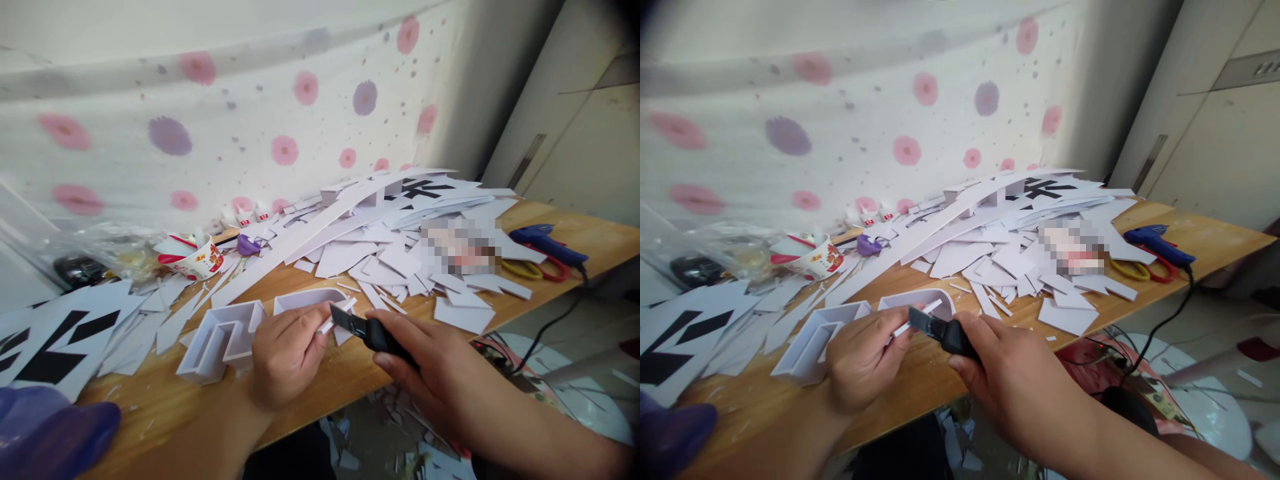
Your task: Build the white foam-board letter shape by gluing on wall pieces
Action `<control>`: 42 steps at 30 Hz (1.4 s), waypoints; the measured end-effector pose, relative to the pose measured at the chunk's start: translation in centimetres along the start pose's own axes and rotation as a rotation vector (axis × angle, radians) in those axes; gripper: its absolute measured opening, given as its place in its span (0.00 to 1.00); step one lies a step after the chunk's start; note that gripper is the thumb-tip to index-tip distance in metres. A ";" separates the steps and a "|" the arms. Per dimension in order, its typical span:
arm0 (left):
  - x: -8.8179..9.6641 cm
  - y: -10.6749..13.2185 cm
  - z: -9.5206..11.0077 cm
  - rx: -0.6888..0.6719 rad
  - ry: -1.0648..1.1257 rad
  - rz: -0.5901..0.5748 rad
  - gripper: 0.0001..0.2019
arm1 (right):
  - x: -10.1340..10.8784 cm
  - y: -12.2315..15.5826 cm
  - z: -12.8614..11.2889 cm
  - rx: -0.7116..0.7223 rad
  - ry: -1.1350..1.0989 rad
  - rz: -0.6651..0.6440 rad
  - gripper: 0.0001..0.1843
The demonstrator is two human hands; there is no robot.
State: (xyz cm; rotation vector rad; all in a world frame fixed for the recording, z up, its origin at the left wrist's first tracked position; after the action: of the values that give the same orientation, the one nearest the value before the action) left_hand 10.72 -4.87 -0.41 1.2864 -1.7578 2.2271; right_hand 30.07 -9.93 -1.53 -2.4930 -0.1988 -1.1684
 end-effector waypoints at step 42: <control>-0.6 -0.5 -0.5 0.055 0.136 -0.017 0.09 | 1.1 -3.0 7.5 -0.278 0.220 -0.041 0.16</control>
State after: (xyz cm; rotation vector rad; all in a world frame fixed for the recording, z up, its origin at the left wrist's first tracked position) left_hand 11.05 -3.98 -0.43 1.1246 -1.6448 2.3087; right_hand 35.28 -4.26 -4.19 -2.5744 -0.0288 -1.5695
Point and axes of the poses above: each hand's wrist, its own y-axis away from the middle knuckle, its own x-axis out of the back of the hand, z = x × y, the point moved 3 cm from there along -y, towards the middle knuckle, and after that the axes turned 5 degrees about -y, right-handed, at the moved point
